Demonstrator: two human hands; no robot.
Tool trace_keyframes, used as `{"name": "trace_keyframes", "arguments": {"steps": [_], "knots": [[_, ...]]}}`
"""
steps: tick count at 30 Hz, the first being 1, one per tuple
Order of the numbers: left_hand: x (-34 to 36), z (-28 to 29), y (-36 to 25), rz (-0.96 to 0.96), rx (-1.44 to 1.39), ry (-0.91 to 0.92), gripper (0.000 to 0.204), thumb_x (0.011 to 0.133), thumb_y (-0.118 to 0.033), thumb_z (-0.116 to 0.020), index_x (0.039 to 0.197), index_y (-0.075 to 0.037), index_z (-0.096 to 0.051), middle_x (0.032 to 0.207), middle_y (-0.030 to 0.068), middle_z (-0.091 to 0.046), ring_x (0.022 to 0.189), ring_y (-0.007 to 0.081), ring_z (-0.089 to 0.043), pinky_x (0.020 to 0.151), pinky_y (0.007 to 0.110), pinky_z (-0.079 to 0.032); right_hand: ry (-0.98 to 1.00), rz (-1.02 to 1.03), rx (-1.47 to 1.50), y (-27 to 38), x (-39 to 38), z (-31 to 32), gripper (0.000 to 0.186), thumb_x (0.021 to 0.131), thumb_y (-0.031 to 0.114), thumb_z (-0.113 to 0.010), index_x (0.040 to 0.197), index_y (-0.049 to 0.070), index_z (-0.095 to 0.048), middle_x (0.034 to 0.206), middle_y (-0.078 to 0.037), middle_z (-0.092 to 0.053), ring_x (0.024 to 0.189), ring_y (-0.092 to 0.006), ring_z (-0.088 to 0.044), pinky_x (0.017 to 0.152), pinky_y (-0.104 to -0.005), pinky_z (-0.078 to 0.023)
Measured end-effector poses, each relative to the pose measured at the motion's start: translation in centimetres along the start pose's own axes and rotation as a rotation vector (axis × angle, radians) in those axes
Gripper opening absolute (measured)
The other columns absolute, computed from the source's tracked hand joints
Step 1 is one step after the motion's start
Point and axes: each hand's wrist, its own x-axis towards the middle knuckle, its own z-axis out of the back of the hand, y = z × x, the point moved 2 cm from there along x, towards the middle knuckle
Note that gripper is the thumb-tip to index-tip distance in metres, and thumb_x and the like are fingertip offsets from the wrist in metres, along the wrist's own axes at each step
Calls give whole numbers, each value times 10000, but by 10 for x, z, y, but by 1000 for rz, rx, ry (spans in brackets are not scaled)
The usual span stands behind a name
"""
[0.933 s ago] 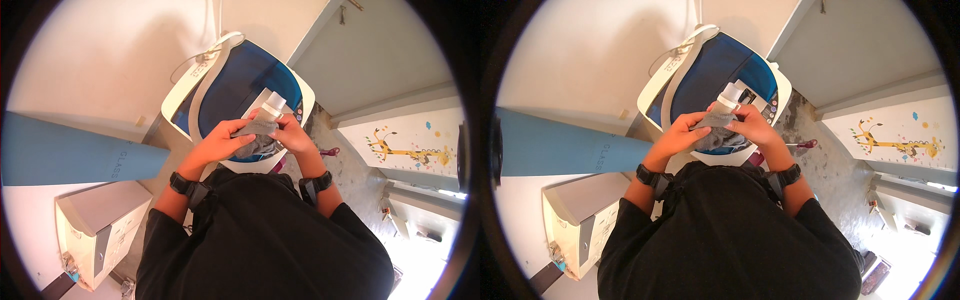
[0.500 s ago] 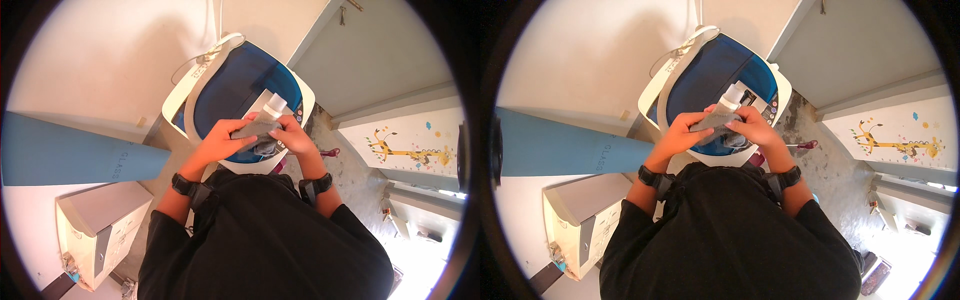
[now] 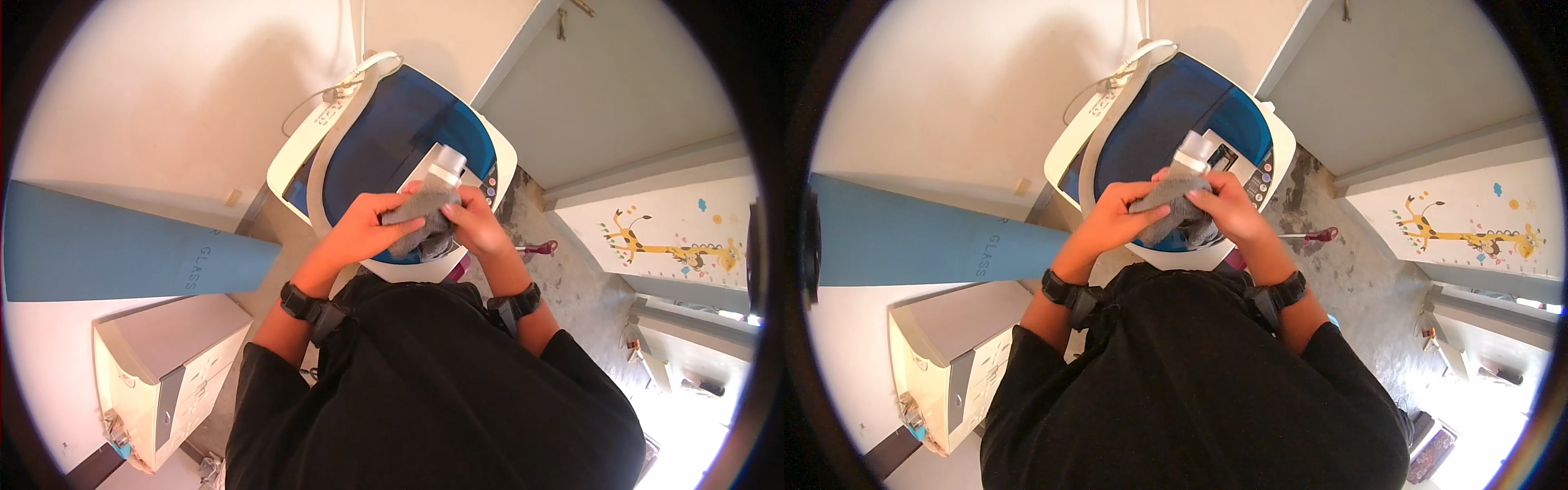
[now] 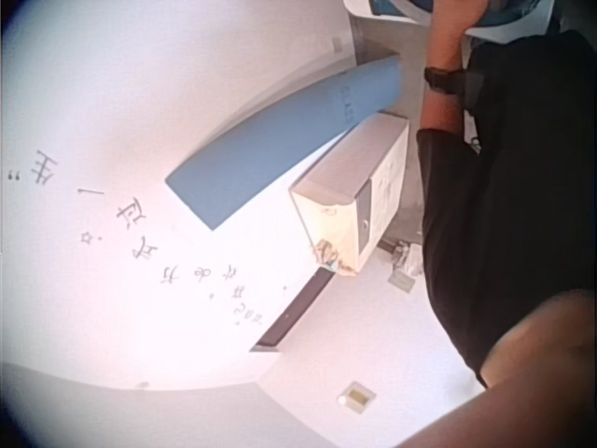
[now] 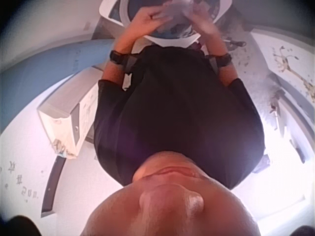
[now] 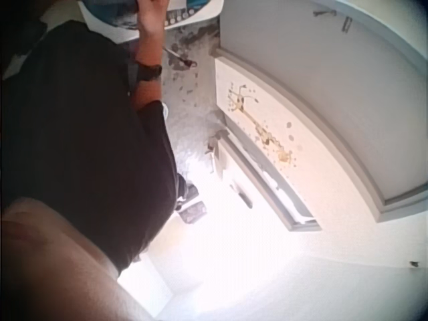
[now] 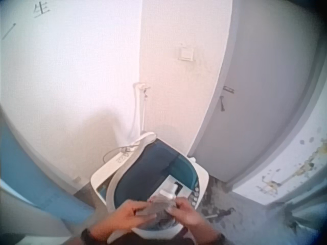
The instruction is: Wiping a device hose with a rag and applying tape to the end connector.
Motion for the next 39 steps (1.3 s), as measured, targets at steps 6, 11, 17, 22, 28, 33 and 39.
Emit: {"name": "trace_keyframes", "arguments": {"steps": [6, 11, 17, 22, 28, 33, 39], "knots": [[5, -14, 3, -184, 711, -219, 201, 814, -194, -712, 816, -4, -647, 751, 154, -653, 692, 334, -634, 594, 374, -486, -476, -201, -44, -35, 20, 0, 227, 902, 177, -660, 1020, -17, -668, 982, -46, -680, 877, -118, -631, 779, -251, -486], [0, 5, -5, 254, -26, 33, 215, 849, -138, -708, 1002, 9, -674, 774, 92, -656, 657, 119, -585, 608, 293, -468, -15, -90, 48, -1, -1, 0, 266, 938, 196, -605, 1051, -38, -666, 1008, -64, -686, 918, -144, -639, 828, -267, -489], [5, -19, 6, -197, 872, -151, 199, 832, -186, -713, 821, 3, -649, 725, 130, -637, 618, 267, -610, 585, 346, -474, -454, -240, -27, -36, 19, -2, 221, 918, 147, -592, 1017, -34, -673, 958, -57, -693, 871, -134, -642, 807, -264, -485], [2, 0, -8, -36, 773, -3, 187, 831, -182, -712, 830, -5, -649, 709, 142, -627, 607, 265, -598, 559, 352, -447, -221, -142, -1, -12, 5, 2, 257, 918, 114, -561, 1081, -64, -648, 1068, -100, -679, 972, -171, -638, 895, -296, -475], [2, 1, -1, 121, 317, 11, 204, 858, -152, -697, 977, 12, -675, 748, 122, -644, 615, 110, -537, 574, 321, -448, -204, -141, 65, -15, 4, -5, 293, 923, 128, -564, 1122, -74, -634, 1081, -114, -676, 983, -168, -640, 898, -299, -482], [5, -12, 0, -77, 973, -9, 290, 812, -244, -727, 755, 13, -606, 796, 172, -669, 725, 386, -614, 567, 395, -474, -531, -268, 57, -46, 17, -2, 216, 879, 138, -650, 1015, -28, -663, 967, -74, -693, 827, -140, -647, 760, -290, -502], [2, 5, -20, 102, 329, 139, 249, 850, -201, -697, 907, 40, -675, 707, 156, -634, 560, 192, -565, 557, 313, -458, -27, -69, 274, -7, -10, -4, 320, 896, 122, -604, 1147, -78, -611, 1172, -159, -638, 1075, -235, -619, 971, -355, -474]]}}
